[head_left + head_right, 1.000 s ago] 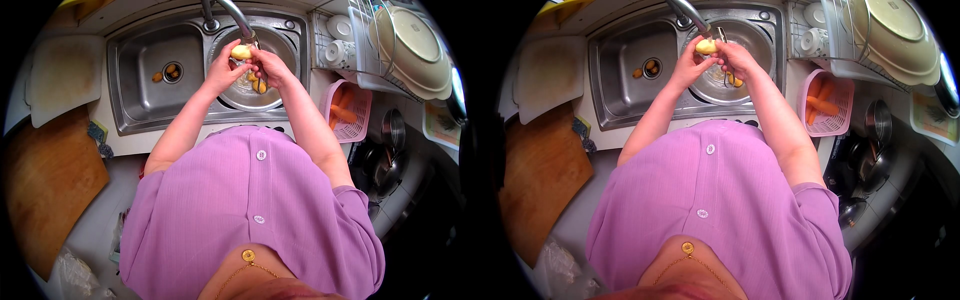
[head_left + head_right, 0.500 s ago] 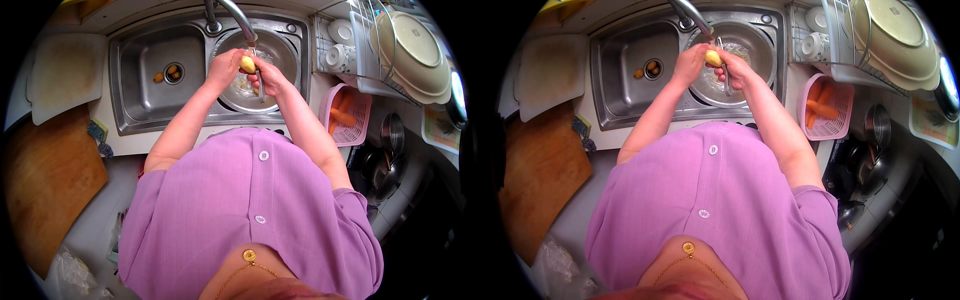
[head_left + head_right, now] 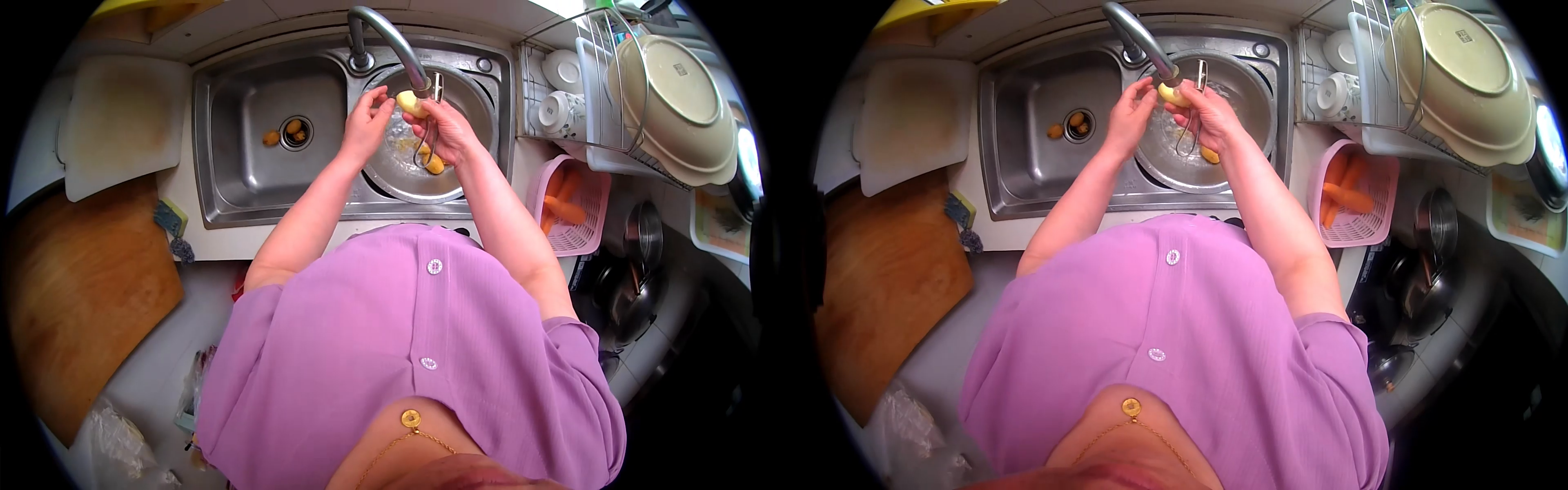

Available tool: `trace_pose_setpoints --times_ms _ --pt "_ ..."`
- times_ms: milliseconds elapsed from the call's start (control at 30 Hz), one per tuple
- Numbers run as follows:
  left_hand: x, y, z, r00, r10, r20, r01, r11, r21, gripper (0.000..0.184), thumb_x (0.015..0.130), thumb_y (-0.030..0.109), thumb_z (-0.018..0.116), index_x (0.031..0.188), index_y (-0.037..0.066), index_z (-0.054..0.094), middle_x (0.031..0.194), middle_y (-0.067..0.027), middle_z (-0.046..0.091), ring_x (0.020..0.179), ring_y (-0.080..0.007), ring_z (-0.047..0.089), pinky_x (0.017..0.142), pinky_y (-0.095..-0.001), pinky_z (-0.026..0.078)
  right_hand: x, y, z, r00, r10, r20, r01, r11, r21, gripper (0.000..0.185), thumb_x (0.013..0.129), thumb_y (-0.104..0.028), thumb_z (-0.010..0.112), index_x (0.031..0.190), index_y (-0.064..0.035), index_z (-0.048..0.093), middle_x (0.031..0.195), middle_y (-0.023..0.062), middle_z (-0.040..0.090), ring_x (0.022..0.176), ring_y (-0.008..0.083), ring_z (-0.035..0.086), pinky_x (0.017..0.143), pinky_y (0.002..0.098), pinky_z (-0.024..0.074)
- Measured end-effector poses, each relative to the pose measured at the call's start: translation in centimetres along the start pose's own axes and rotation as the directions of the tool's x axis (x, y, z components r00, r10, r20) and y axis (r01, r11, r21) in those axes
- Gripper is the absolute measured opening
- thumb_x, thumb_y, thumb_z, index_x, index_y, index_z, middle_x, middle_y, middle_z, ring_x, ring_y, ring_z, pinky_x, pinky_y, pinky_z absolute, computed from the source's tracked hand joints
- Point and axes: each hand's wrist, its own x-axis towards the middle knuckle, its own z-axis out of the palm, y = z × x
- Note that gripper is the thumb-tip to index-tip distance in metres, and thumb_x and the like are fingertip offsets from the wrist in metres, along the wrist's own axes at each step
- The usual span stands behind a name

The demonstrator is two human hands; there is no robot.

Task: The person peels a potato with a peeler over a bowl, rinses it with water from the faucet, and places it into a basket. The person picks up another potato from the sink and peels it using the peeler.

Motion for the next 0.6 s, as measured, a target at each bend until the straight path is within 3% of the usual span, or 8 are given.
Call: trace_pose_setpoints --times_ms 33,133,200,333,400,433,533,600 --pt "0.3 0.7 0.2 0.955 -0.287 0.073 0.296 0.927 -0.232 0.036 0.094 0.032 0.052 0.119 0.006 0.054 0.109 -0.003 0.058 0.084 -0.0108 0.058 0.077 -0.0266 0.045 -0.2 -0.4 0.4 0.997 -0.079 -0.018 0.079 0.997 -0.003 0.026 0.094 -0.022 0.053 0.113 -0.0047 0.053 0.096 0.0086 0.062 0.075 0.0131 0.063 0.057 0.0204 0.0523" --pt "1.8 1.6 2.1 0.895 -0.361 0.263 0.434 0.844 -0.315 0.034 0.093 0.033 0.054 0.118 0.009 0.055 0.106 -0.001 0.059 0.084 -0.009 0.058 0.075 -0.0257 0.044 -0.4 -1.2 0.1 0.983 -0.184 -0.006 0.184 0.982 -0.035 0.028 0.092 -0.022 0.058 0.115 -0.0074 0.053 0.098 0.0061 0.063 0.077 0.0125 0.064 0.057 0.0206 0.0506" --pt "2.4 2.2 3.3 0.867 -0.347 0.356 0.463 0.826 -0.322 0.035 0.093 0.034 0.055 0.118 0.009 0.054 0.1 0.0012 0.061 0.086 -0.0089 0.059 0.076 -0.0259 0.045 -1.4 -1.9 0.5 0.924 -0.322 -0.205 0.238 0.905 -0.352 0.032 0.089 -0.024 0.063 0.115 -0.0083 0.053 0.098 0.0035 0.063 0.076 0.0103 0.063 0.056 0.0186 0.0478" --pt "3.5 2.0 4.6 0.883 -0.239 0.405 0.373 0.88 -0.295 0.03 0.093 0.029 0.053 0.11 0.005 0.06 0.095 -0.0026 0.065 0.083 -0.0125 0.061 0.075 -0.0291 0.048 -2.9 -2.6 -0.7 0.878 -0.433 -0.205 0.299 0.83 -0.472 0.042 0.082 -0.028 0.071 0.115 -0.0078 0.053 0.098 0.0034 0.062 0.081 0.01 0.062 0.06 0.0219 0.0479" --pt "3.8 1.9 3.2 0.909 -0.051 0.413 -0.055 0.969 0.241 0.029 0.093 0.029 0.052 0.104 0.005 0.064 0.082 -0.0063 0.065 0.081 -0.0147 0.061 0.074 -0.0319 0.048 -3.2 -2.5 -0.8 0.881 -0.419 -0.222 0.283 0.84 -0.462 0.045 0.08 -0.024 0.073 0.116 -0.008 0.052 0.099 0.0035 0.062 0.082 0.01 0.061 0.061 0.022 0.0478" --pt "4.4 2.5 2.5 0.889 -0.192 0.416 -0.088 0.819 0.566 0.03 0.09 0.031 0.051 0.103 0.007 0.064 0.084 -0.0129 0.065 0.084 -0.0236 0.063 0.075 -0.0351 0.048 -3.2 -2.3 -0.8 0.894 -0.402 -0.199 0.276 0.843 -0.462 0.046 0.079 -0.022 0.073 0.117 -0.0079 0.051 0.1 0.0034 0.061 0.082 0.0101 0.061 0.061 0.0221 0.0478" --pt "5.5 3.2 -1.4 0.958 -0.214 0.189 -0.038 0.56 0.828 0.031 0.087 0.035 0.05 0.099 0.011 0.066 0.098 -0.012 0.066 0.097 -0.0321 0.061 0.08 -0.0435 0.048 -3.0 -1.9 0.0 0.941 -0.294 -0.167 0.199 0.881 -0.429 0.048 0.079 -0.018 0.073 0.119 -0.0079 0.049 0.101 0.004 0.061 0.081 0.0108 0.061 0.061 0.0231 0.0484" --pt "7.8 1.9 -5.3 0.998 0.046 0.05 -0.068 0.643 0.763 0.027 0.085 0.029 0.053 0.098 0.009 0.066 0.096 -0.0141 0.066 0.095 -0.0317 0.061 0.079 -0.0412 0.049 -2.9 -1.9 1.2 0.968 -0.198 -0.152 0.124 0.91 -0.395 0.048 0.08 -0.019 0.072 0.119 -0.0075 0.048 0.102 0.0048 0.06 0.081 0.0108 0.061 0.059 0.0221 0.0479"
